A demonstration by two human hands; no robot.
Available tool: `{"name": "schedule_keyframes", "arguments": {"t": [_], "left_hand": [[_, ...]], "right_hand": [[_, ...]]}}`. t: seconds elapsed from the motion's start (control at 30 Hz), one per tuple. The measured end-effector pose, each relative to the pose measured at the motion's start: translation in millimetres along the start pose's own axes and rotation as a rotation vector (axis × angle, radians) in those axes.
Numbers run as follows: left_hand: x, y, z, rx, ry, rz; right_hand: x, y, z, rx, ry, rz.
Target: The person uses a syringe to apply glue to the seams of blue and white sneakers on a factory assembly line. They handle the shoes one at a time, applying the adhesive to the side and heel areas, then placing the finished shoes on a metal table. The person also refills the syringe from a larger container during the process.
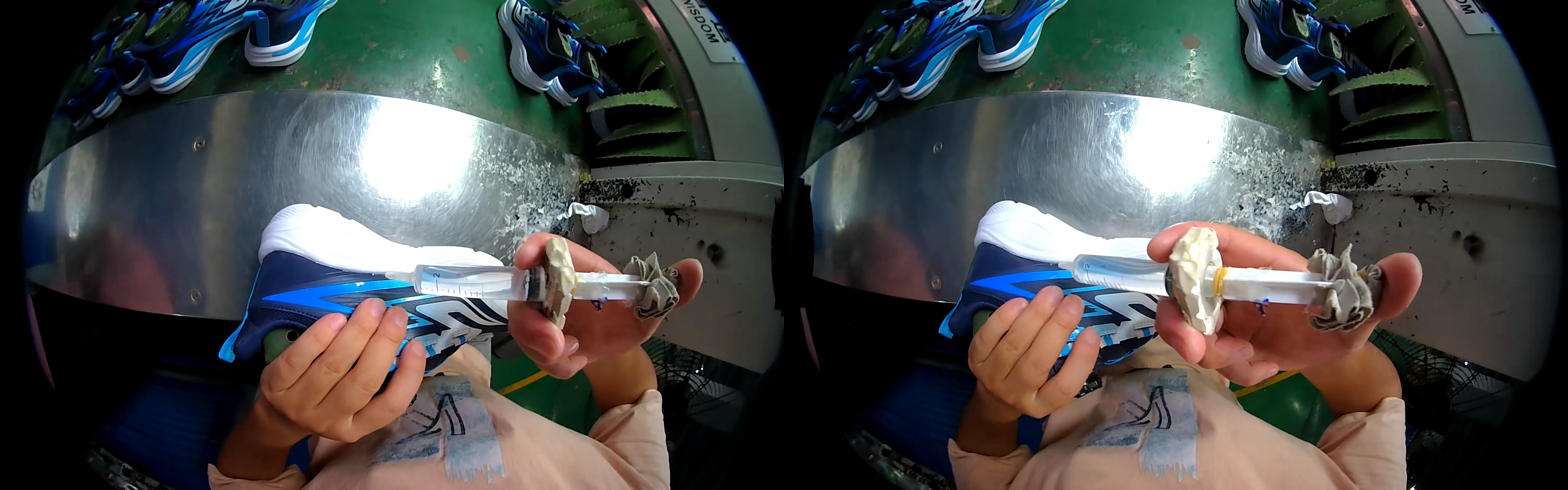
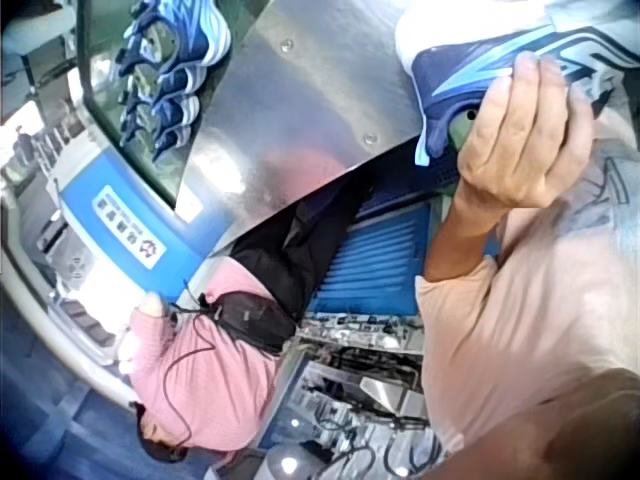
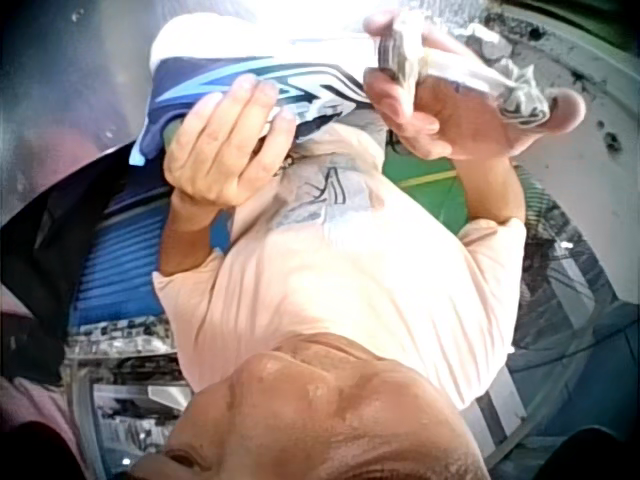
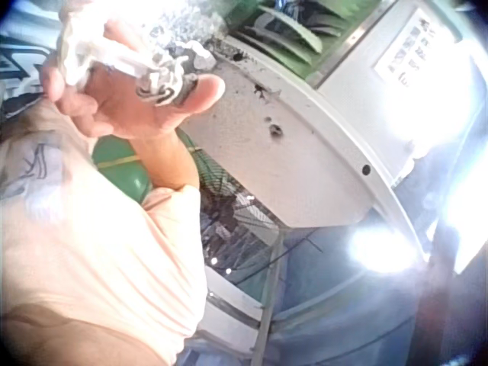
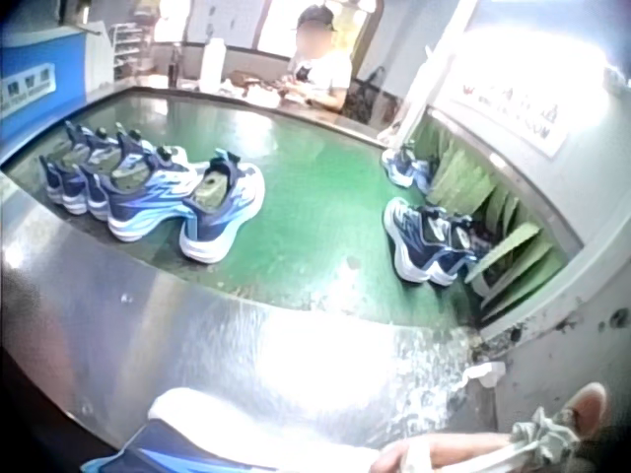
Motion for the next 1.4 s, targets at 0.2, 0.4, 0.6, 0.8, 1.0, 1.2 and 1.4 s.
{"name": "schedule_keyframes", "arguments": {"t": [0.2, 0.4, 0.6, 0.8, 1.0, 1.2, 1.4], "left_hand": [[2, -2, 3, -0.022, 0.004, -0.022], [2, 0, 9, -0.046, -0.008, -0.051], [1, -3, 21, -0.019, -0.005, -0.075], [5, -4, 25, -0.005, 0.008, -0.137], [5, -5, 16, 0.021, 0.0, -0.127], [8, -6, -6, -0.009, -0.022, -0.152], [9, -4, -26, -0.125, -0.049, -0.115]], "right_hand": [[3, 25, -2, -0.073, -0.008, 0.078], [-9, 20, 2, -0.075, -0.079, 0.315], [-21, -14, 21, 0.434, -0.391, 0.613], [-22, 10, 55, 0.273, -0.174, 0.515], [-19, 35, 105, 0.217, 0.033, 0.352], [-9, 60, 131, 0.227, 0.19, 0.256], [-9, 56, 125, 0.461, 0.052, 0.426]]}}
Point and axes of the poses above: each hand's wrist, its own z-axis away from the middle knuckle, its own y-axis out of the back of the hand, x = y × z, the point moved 2 cm from there along -z, towards the middle knuckle, and after that the axes turned 10 degrees about y, right-handed, at the moved point
